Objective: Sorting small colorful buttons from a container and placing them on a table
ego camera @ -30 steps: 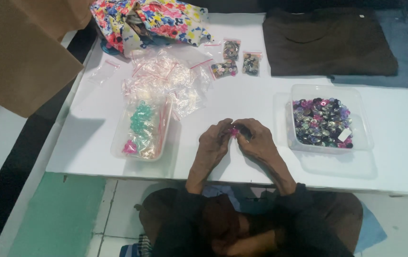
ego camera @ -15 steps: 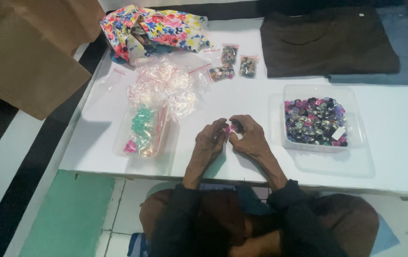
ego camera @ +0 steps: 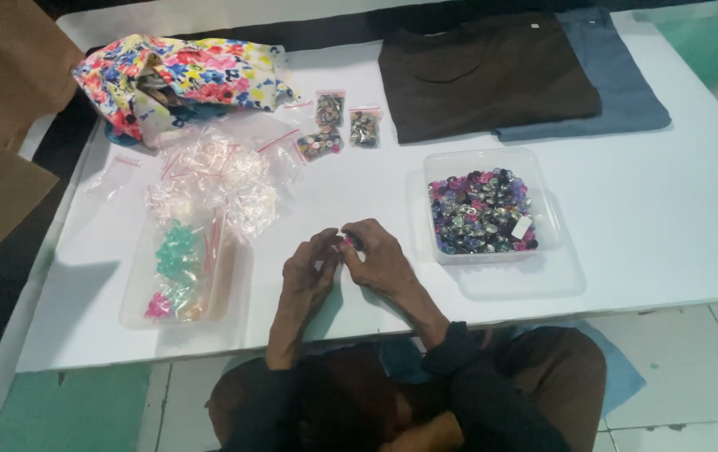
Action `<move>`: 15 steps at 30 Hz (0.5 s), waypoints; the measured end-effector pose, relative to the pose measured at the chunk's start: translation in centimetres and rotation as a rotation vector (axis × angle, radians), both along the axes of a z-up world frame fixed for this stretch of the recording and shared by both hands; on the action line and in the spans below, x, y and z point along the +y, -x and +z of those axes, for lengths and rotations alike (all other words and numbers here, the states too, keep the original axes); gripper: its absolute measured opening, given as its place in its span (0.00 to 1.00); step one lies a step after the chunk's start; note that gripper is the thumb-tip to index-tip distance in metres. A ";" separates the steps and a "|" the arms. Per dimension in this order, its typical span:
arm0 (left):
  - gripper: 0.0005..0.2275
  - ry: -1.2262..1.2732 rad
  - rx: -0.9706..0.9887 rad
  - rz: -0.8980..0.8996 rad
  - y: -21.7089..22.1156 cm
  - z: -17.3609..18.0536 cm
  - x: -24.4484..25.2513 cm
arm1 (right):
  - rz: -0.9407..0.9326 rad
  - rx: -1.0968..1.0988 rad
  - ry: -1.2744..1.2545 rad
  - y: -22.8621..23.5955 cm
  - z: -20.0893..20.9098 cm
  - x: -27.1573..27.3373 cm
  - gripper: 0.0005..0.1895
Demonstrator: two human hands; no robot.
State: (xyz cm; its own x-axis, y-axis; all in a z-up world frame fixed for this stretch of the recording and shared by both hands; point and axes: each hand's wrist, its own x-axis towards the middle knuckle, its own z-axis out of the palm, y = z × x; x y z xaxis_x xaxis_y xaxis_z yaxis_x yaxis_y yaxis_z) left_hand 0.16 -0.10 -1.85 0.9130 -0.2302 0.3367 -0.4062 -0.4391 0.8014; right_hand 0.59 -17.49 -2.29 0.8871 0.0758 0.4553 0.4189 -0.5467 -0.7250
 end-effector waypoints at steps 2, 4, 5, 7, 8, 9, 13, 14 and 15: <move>0.19 -0.049 -0.033 -0.016 0.0 1.0 -0.3 | -0.006 0.017 0.005 -0.1 -0.2 -0.1 0.14; 0.18 -0.099 -0.063 -0.034 -0.2 0.5 -0.2 | -0.015 0.038 0.008 0.0 -0.3 0.0 0.13; 0.19 -0.126 -0.075 0.000 -0.3 -0.4 -0.1 | -0.009 0.037 0.013 0.2 -0.3 0.0 0.13; 0.21 -0.146 -0.104 0.038 -0.7 -0.6 -0.4 | -0.001 0.020 0.024 0.2 0.8 0.0 0.15; 0.20 -0.129 -0.107 0.053 -0.4 -0.2 -0.5 | -0.004 -0.008 0.063 0.6 1.6 0.1 0.16; 0.20 -0.111 -0.109 0.068 -0.1 0.2 -0.6 | -0.007 -0.035 0.103 1.0 2.3 0.4 0.17; 0.19 -0.089 -0.135 0.064 0.4 0.7 -0.5 | -0.059 -0.235 0.230 2.1 3.0 0.4 0.13; 0.19 -0.081 -0.151 0.065 0.3 0.4 -0.5 | -0.049 -0.370 0.206 2.6 3.5 0.4 0.12; 0.18 -0.073 -0.166 0.065 0.1 0.0 -0.5 | -0.039 -0.506 0.182 3.0 4.1 0.5 0.11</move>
State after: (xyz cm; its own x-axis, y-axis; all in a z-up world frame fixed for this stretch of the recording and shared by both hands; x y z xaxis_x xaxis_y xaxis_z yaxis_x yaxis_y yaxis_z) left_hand 0.09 -0.61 -1.83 0.8600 -0.2017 0.4687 -0.4992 -0.5228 0.6910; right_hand -2.41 -17.01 1.79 0.5641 0.1650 0.8090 0.6682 -0.6669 -0.3299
